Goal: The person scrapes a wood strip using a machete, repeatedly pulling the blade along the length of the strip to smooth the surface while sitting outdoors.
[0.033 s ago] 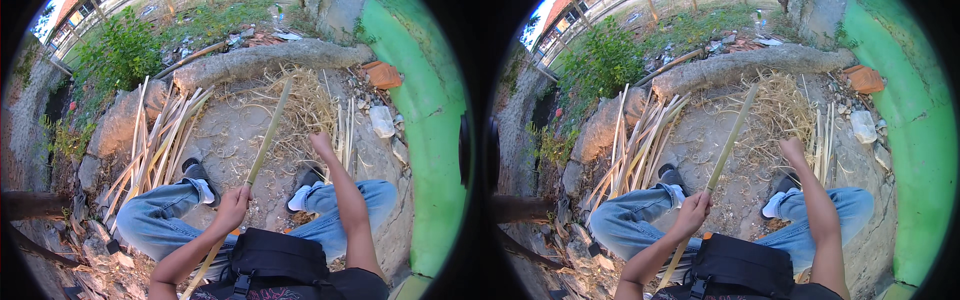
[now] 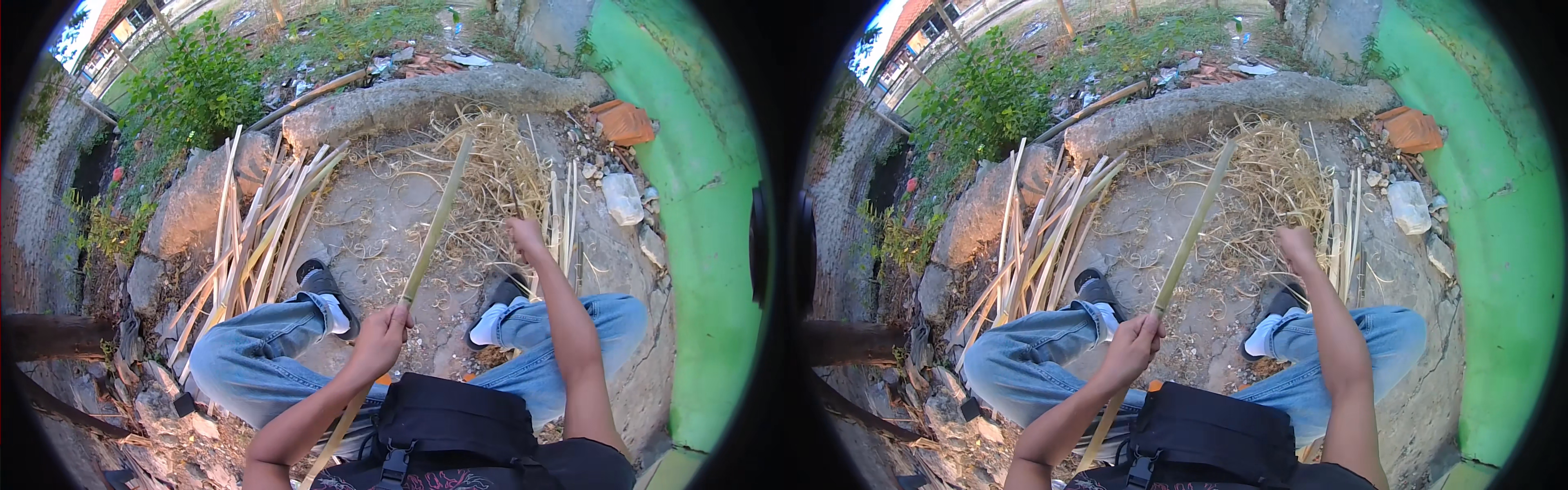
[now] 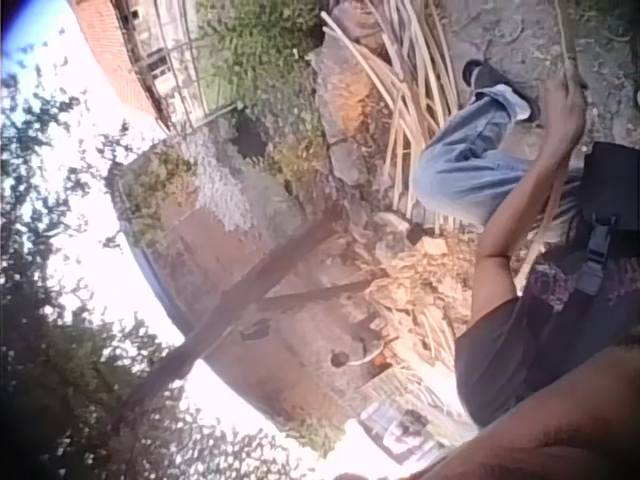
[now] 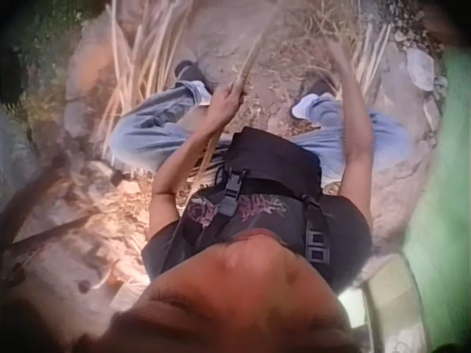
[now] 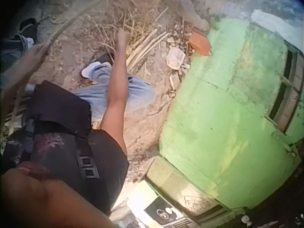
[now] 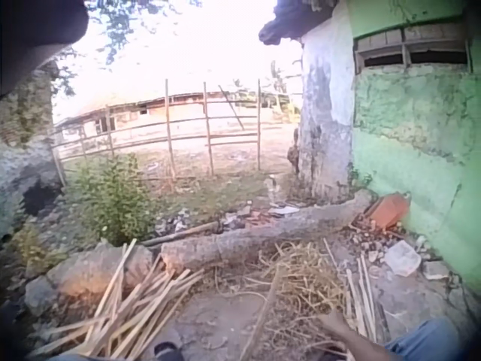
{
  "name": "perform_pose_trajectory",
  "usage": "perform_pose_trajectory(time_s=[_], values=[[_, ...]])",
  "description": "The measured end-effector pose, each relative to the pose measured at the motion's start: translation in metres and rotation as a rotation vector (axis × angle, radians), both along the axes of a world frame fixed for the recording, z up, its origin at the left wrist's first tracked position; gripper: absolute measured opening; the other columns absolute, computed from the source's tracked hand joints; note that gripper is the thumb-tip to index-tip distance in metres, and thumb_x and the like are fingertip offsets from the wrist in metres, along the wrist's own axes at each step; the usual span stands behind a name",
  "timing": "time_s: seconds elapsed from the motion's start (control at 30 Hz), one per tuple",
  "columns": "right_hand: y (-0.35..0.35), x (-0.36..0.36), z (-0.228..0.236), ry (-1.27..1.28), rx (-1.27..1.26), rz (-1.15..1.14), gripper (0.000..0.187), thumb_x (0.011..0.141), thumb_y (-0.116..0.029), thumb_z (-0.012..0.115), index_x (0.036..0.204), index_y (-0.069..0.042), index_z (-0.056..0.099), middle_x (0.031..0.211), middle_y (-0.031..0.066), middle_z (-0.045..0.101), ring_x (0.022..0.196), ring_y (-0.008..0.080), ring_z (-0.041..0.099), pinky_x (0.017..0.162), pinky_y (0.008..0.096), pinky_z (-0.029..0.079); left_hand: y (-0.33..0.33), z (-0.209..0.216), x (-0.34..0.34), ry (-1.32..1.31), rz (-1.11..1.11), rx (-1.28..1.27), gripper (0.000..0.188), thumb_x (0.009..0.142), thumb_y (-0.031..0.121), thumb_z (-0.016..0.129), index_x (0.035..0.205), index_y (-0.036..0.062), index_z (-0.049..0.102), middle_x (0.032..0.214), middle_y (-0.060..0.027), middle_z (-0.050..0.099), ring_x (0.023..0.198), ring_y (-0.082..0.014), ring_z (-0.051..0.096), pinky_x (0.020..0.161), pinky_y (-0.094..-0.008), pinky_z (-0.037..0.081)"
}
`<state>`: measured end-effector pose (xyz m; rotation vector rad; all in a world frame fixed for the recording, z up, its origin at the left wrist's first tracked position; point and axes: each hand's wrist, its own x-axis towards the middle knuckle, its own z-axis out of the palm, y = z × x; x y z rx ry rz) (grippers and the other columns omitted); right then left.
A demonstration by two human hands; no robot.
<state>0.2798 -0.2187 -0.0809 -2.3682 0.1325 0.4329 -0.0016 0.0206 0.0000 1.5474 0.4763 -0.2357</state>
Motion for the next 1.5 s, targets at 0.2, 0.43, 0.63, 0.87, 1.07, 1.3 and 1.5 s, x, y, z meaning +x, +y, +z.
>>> perform_pose_trajectory(time_s=[0.2,0.43,0.63,0.87,1.07,1.3,1.5], values=[[0.009,-0.007,0.035,0.094,0.409,-0.150,0.022,0.079,-0.021,0.061,0.066,-0.004,0.055,0.051,-0.0019,0.045,0.042,0.0111,0.042,0.041,0.0291,0.033,0.005,0.019,0.009,0.227,0.109,-0.405,0.037,0.101,0.035,0.039,0.090,0.0040,0.057,0.057,0.0052,0.037,0.049,-0.0052,0.033,0.045,-0.0223,0.027],[0.064,-0.110,0.122,-0.154,0.076,0.630,0.022,0.076,-0.021,0.065,0.065,-0.003,0.059,0.047,0.0074,0.048,0.041,0.0188,0.048,0.044,0.0334,0.036,0.010,0.015,0.009,0.301,0.197,-0.707,0.031,0.101,0.038,0.037,0.084,0.0125,0.044,0.064,0.0052,0.032,0.051,-0.0048,0.028,0.043,-0.0209,0.022],[0.074,-0.149,0.112,-0.184,-0.130,0.973,0.022,0.072,-0.028,0.063,0.069,-0.006,0.065,0.059,0.0173,0.060,0.059,0.0370,0.061,0.060,0.0453,0.051,0.014,0.017,0.008,0.277,0.101,-0.562,0.033,0.100,0.040,0.038,0.086,0.0117,0.045,0.061,0.0060,0.032,0.046,-0.0031,0.026,0.039,-0.0214,0.018],[0.072,-0.115,0.070,-0.161,-0.170,0.696,0.023,0.075,-0.025,0.060,0.080,-0.005,0.070,0.066,0.0189,0.064,0.067,0.0366,0.064,0.067,0.0448,0.052,-0.006,-0.003,-0.004,0.112,0.226,-0.193,0.034,0.102,0.039,0.032,0.089,0.0094,0.044,0.061,0.0059,0.031,0.045,-0.0040,0.024,0.039,-0.0209,0.019],[-0.043,0.026,-0.020,-0.101,-0.349,0.048,0.028,0.075,-0.022,0.062,0.078,0.006,0.065,0.063,0.0184,0.063,0.059,0.0310,0.064,0.060,0.0425,0.051,-0.015,0.004,-0.011,-0.079,-0.004,0.095,0.037,0.102,0.035,0.032,0.090,0.0044,0.048,0.063,-0.0012,0.044,0.053,-0.0115,0.044,0.048,-0.0295,0.037],[0.047,-0.045,0.062,0.422,0.802,-0.173,0.034,0.081,-0.037,0.071,0.071,-0.011,0.051,0.064,0.0031,0.058,0.039,0.0056,0.034,0.045,0.0268,0.039,0.019,0.023,0.025,0.263,0.167,-0.565,0.028,0.101,0.038,0.035,0.098,0.0119,0.044,0.066,0.0042,0.034,0.054,-0.0056,0.031,0.045,-0.0192,0.026],[0.094,-0.098,0.097,0.456,1.081,0.051,0.023,0.086,-0.029,0.067,0.081,-0.009,0.057,0.073,0.0034,0.061,0.046,0.0047,0.038,0.056,0.0231,0.042,0.015,0.030,0.035,0.262,-0.048,-0.617,0.028,0.100,0.037,0.039,0.100,0.0097,0.047,0.070,0.0024,0.041,0.057,-0.0067,0.038,0.047,-0.0202,0.033]])
